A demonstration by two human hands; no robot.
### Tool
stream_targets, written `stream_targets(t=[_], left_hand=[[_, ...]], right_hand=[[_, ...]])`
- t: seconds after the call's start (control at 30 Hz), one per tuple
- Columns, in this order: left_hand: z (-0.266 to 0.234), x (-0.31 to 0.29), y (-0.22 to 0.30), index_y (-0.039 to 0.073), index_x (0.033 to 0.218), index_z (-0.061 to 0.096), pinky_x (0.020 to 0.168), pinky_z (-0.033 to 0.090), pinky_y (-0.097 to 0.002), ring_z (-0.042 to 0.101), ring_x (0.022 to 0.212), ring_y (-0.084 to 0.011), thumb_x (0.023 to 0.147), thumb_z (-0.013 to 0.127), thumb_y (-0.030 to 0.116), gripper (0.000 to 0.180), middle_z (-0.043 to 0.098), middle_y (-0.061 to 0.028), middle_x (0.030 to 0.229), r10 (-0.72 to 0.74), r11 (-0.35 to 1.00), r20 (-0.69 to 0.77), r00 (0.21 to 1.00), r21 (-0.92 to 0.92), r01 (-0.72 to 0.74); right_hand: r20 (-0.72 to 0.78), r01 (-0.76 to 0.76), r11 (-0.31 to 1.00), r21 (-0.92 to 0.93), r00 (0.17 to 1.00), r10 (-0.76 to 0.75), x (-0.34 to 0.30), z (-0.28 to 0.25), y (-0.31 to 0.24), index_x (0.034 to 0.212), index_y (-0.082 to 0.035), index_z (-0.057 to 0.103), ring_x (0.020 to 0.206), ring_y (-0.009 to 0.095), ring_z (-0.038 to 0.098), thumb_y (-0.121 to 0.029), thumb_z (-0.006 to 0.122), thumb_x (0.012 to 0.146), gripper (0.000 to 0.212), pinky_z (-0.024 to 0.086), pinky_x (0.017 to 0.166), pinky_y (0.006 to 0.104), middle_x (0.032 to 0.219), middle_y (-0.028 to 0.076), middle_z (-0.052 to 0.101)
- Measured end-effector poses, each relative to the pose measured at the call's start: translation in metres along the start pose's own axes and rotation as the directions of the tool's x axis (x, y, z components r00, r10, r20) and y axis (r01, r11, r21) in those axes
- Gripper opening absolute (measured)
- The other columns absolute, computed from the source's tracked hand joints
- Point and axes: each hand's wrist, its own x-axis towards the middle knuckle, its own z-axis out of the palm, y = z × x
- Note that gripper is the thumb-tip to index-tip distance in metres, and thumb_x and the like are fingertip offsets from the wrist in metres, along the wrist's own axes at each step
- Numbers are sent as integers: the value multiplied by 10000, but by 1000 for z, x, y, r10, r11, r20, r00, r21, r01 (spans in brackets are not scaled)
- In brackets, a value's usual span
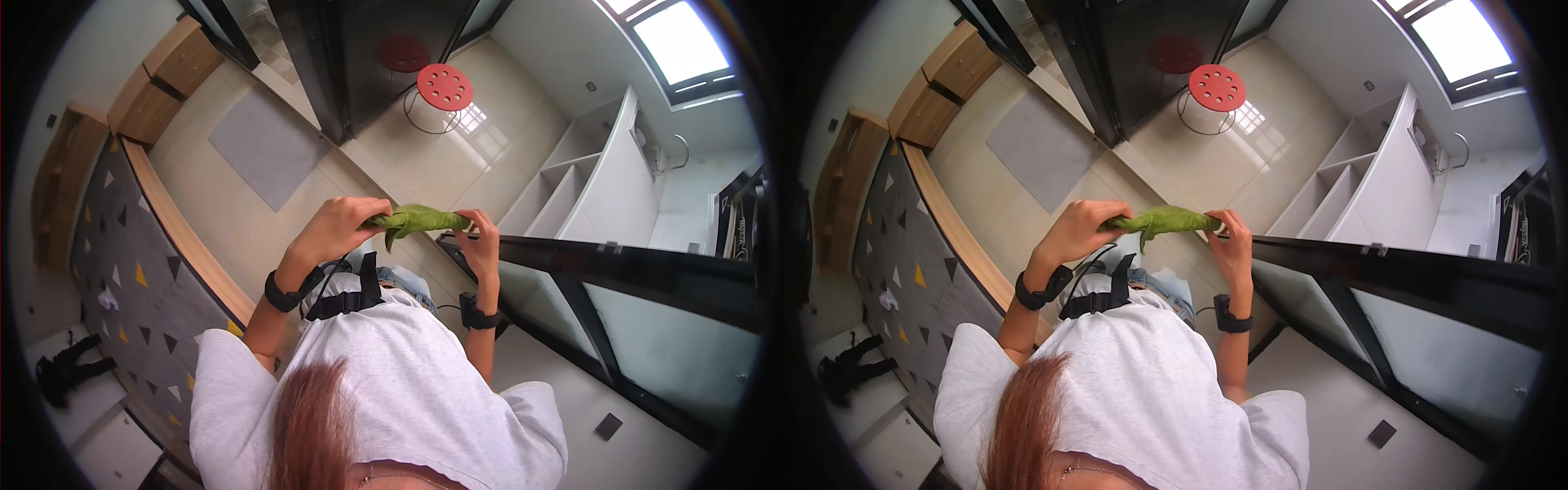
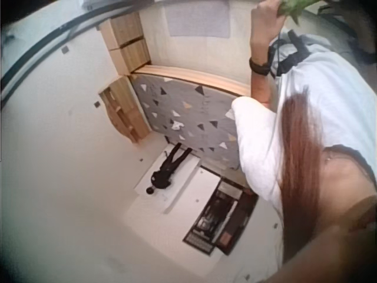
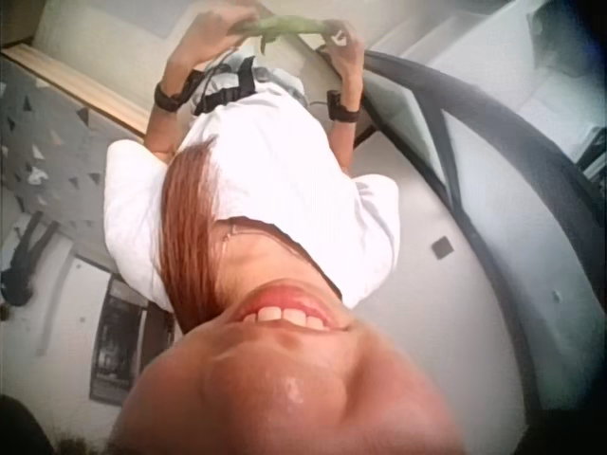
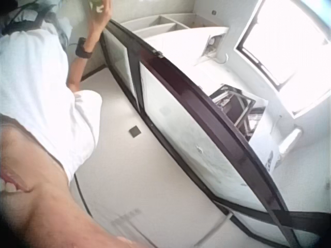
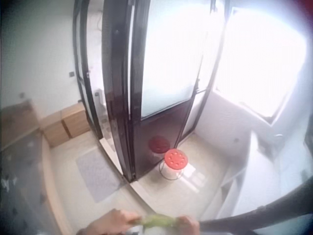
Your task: The person wipes a wooden table, a door frame, and a headboard with a cloth, then rinses the cloth in a sink and wipes a glass door and frame.
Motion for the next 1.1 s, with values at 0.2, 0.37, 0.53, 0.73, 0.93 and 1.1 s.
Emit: stream_targets(t=[0.2, 0.37, 0.53, 0.73, 0.93, 1.1], left_hand=[[-30, 26, -51, 73, 910, 583, 651, 488, -363, 618, 764, -293, 734, 678, 102, 202, 634, -100, 850, -88, 991, -50, 995, 100, 93], [-44, 65, -70, 110, 890, 604, 648, 478, -356, 595, 784, -247, 702, 721, 130, 222, 620, -33, 810, 24, 978, -264, 964, 207, 32], [-56, 109, -78, 121, 864, 634, 659, 426, -334, 558, 850, -209, 665, 742, 126, 227, 597, -12, 899, 117, 937, -359, 926, 348, 17], [-75, 165, -119, 121, 931, 615, 578, 458, -328, 619, 666, -221, 758, 690, 148, 191, 634, -39, 734, -91, 952, -411, 907, 233, 200], [-96, 188, -119, 113, 1019, 556, 555, 486, -349, 656, 692, -267, 853, 617, 122, 177, 665, -79, 774, -297, 932, -564, 771, 6, 363], [-109, 194, -101, 27, 1041, 515, 724, 484, -327, 628, 845, -312, 882, 568, 75, 174, 623, -154, 951, -264, 916, -819, 510, -48, 398]], right_hand=[[-167, -120, 993, 8, 979, 120, 30, 27, -21, 973, -59, 645, 557, 137, 484, 62, 654, 692, 306, 422, 533, 254, 839, 54, 553], [-297, -223, 965, -140, 939, 174, 62, 31, -40, 994, -83, 644, 552, 144, 477, 4, 670, 721, 288, 422, 534, 268, 839, 50, 547], [-407, -320, 902, -289, 894, 187, 109, 25, -25, 991, -110, 649, 477, 159, 437, -42, 677, 743, 259, 356, 474, 300, 595, 27, 482], [-77, -307, 824, 476, 919, 386, 224, 29, 8, 1021, -40, 570, 496, 54, 495, -23, 574, 852, 170, 354, 456, 213, 620, 22, 605], [115, -62, 830, 554, 993, -2, 324, 29, -9, 1067, -19, 481, 724, 115, 638, 41, 512, 856, 221, 476, 617, 232, 794, 87, 674], [246, 190, 906, 377, 923, -296, 389, 24, -35, 1040, -6, 506, 851, 242, 667, 12, 611, 768, 292, 469, 756, 290, 862, 141, 661]])
